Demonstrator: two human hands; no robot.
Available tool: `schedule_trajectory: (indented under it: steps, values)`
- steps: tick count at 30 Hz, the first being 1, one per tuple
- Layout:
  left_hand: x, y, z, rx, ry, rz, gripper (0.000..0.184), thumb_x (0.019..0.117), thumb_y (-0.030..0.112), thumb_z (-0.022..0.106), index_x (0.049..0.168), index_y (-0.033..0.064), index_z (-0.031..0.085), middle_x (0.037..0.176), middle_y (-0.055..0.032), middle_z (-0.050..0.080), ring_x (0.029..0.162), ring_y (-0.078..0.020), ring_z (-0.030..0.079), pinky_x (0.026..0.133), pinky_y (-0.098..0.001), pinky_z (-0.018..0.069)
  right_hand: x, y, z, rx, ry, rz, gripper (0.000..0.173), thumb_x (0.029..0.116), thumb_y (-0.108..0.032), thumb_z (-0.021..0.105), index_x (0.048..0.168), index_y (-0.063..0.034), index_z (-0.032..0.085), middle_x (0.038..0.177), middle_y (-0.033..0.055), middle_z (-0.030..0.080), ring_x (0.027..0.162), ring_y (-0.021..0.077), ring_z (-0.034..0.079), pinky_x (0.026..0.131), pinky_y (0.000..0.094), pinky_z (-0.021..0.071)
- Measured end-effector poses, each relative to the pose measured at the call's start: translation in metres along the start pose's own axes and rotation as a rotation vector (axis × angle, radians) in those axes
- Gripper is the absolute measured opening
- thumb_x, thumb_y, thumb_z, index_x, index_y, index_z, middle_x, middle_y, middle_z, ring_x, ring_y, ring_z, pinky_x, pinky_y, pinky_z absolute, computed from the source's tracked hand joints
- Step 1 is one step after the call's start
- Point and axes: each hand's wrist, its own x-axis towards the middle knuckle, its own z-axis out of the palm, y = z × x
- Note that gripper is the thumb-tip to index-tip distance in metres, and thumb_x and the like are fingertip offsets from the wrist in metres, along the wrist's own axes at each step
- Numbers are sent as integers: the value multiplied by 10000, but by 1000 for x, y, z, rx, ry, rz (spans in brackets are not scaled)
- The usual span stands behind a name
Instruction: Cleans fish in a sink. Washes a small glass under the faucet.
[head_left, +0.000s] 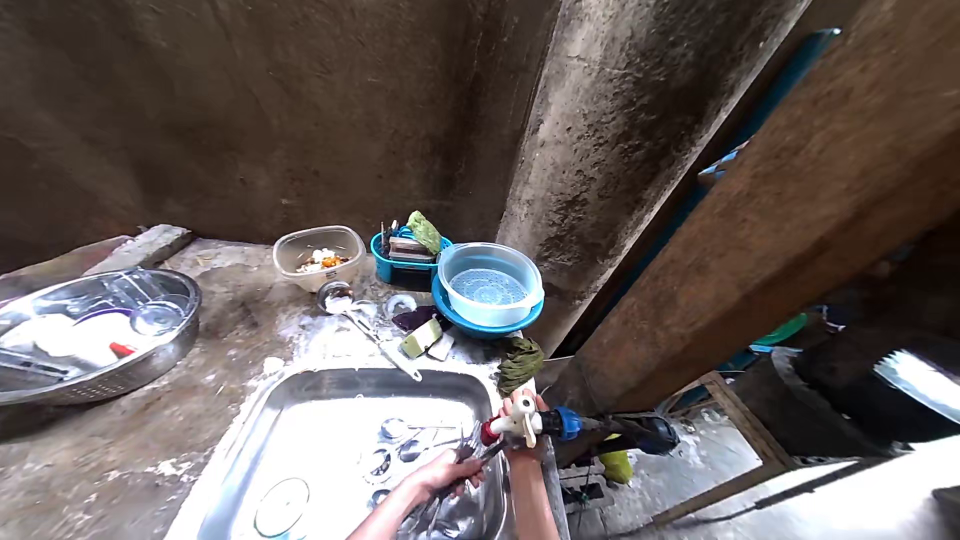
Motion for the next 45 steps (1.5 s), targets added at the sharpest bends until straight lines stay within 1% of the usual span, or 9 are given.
schedule_trajectory:
  steps: [8, 12, 15, 18, 22, 25, 34, 37, 45]
  values:
    - [8, 43, 14, 145, 127, 134, 234, 1076, 196, 490, 1005, 18, 624, 674, 69, 582, 483, 24, 414, 478, -165, 361, -27, 8, 2, -172, 286, -40, 541, 1065, -433, 88, 1047, -148, 548, 842, -15, 700, 766, 116, 700, 633, 304, 587]
    - [-26, 24, -37, 308, 292, 121, 311, 1077, 228, 510, 1144, -60, 610, 851, -20, 633, 640, -21, 500, 626, -221, 445, -40, 41, 6, -515, 212, 219, 494, 1118, -278, 134, 1448, -6, 382, 1220, 152, 677, 1062, 218, 695, 881, 358, 572]
    - [-54, 0, -70, 457, 456, -27, 403, 1076, 316, 519, 1099, -72, 628, 891, -118, 637, 776, -177, 580, 792, -394, 494, -40, 66, 0, -1047, 168, 308, 372, 1120, -140, 360, 1331, 116, 527, 1113, 244, 667, 877, 235, 696, 771, 371, 598]
    - [-78, -22, -89, 426, 624, -131, 443, 1074, 343, 523, 1085, -81, 649, 919, -175, 655, 826, -267, 609, 849, -495, 494, -44, 86, -26, -1571, -270, 330, 399, 1101, -150, 392, 1140, 154, 648, 963, 252, 721, 883, 287, 715, 878, 423, 567]
    - [-101, -27, -86, 116, 815, -28, 293, 1089, 177, 489, 1124, -84, 617, 837, -62, 672, 619, -52, 571, 620, -231, 504, -55, 117, -62, -1973, -1264, 552, 306, 975, -133, 653, 1227, 36, 689, 1293, 287, 624, 1264, 451, 566, 1091, 594, 414]
    - [-107, -22, -84, -83, 818, 5, 293, 1084, 106, 478, 1302, -87, 509, 1029, -160, 677, 739, -133, 648, 669, -297, 548, -52, 137, -63, -2138, -1477, 750, 411, 982, -244, 686, 1314, -4, 654, 1416, 281, 550, 1365, 470, 465, 1126, 639, 334]
    - [-89, -16, -75, -196, 794, -18, 326, 1094, 91, 438, 1386, -55, 444, 1110, -175, 665, 774, -156, 665, 698, -324, 563, -60, 80, -36, -1845, -443, 225, 248, 964, -45, 598, 1104, 142, 683, 1146, 294, 685, 1134, 415, 649, 1041, 508, 479]
    - [-79, -13, -65, -207, 736, -55, 336, 1088, 108, 458, 1390, -38, 444, 1170, -162, 648, 842, -145, 656, 729, -314, 555, -62, 64, -12, -1379, 134, 171, 101, 1000, 51, 468, 1051, 127, 510, 688, 77, 582, 562, 102, 561, 569, 246, 493]
    - [-57, -15, -31, -331, 574, -109, 311, 1105, 123, 423, 1395, 11, 434, 1134, -163, 685, 811, -189, 702, 679, -324, 573, -95, 22, -1, -607, 345, 588, 347, 1077, -71, 234, 810, -92, 454, 497, -57, 449, 347, -8, 355, 358, 132, 319]
